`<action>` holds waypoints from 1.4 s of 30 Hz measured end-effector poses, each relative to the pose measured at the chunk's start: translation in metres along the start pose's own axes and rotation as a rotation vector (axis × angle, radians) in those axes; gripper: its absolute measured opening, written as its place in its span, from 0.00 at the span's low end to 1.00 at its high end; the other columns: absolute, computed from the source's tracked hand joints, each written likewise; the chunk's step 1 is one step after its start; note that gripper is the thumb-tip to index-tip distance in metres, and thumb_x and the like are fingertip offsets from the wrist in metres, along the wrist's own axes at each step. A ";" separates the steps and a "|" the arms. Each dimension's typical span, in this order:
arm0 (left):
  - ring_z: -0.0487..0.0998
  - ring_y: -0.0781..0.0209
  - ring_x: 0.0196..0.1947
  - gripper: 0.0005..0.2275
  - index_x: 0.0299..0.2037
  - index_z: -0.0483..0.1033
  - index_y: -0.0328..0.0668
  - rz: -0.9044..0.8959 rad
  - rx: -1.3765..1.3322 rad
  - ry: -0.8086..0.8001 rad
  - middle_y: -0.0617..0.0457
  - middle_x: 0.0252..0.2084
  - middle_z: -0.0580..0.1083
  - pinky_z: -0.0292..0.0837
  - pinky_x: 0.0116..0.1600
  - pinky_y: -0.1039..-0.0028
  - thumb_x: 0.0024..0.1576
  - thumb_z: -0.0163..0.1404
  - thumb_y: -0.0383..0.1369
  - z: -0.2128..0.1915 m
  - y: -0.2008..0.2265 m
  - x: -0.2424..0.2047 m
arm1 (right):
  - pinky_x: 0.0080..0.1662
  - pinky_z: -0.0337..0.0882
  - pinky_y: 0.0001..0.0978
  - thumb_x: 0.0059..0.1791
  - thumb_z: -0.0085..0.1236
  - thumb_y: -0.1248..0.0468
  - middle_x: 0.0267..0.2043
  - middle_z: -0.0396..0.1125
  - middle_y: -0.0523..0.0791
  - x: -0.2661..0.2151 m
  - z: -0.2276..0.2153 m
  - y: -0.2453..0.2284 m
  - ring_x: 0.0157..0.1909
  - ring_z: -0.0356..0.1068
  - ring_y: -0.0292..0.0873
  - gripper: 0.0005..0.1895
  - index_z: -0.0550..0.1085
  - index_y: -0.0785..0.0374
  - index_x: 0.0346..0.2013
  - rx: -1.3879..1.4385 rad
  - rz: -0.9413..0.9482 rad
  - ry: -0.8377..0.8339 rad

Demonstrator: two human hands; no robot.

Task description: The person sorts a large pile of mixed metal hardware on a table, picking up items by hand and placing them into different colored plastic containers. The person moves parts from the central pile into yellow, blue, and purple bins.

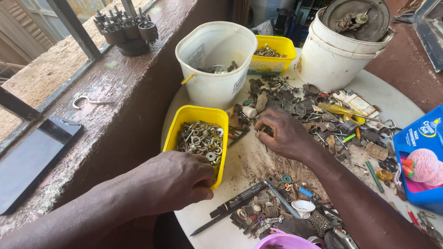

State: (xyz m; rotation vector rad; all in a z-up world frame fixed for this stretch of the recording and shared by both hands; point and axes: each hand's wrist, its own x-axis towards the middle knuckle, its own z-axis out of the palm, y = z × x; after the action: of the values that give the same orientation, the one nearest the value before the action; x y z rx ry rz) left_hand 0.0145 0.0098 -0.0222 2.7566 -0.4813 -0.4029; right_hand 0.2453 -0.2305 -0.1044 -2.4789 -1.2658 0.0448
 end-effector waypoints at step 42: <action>0.81 0.57 0.41 0.09 0.36 0.80 0.57 -0.045 0.032 -0.019 0.63 0.40 0.80 0.74 0.45 0.61 0.61 0.55 0.48 0.000 0.002 0.000 | 0.57 0.67 0.27 0.45 0.67 0.62 0.52 0.74 0.37 0.009 -0.013 -0.001 0.54 0.73 0.34 0.24 0.80 0.50 0.57 0.304 0.022 -0.318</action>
State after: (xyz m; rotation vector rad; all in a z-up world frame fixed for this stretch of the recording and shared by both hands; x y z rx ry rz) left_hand 0.0142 0.0076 -0.0212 2.8008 -0.4352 -0.4360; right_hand 0.2526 -0.2264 -0.0910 -2.2793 -1.2430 0.6117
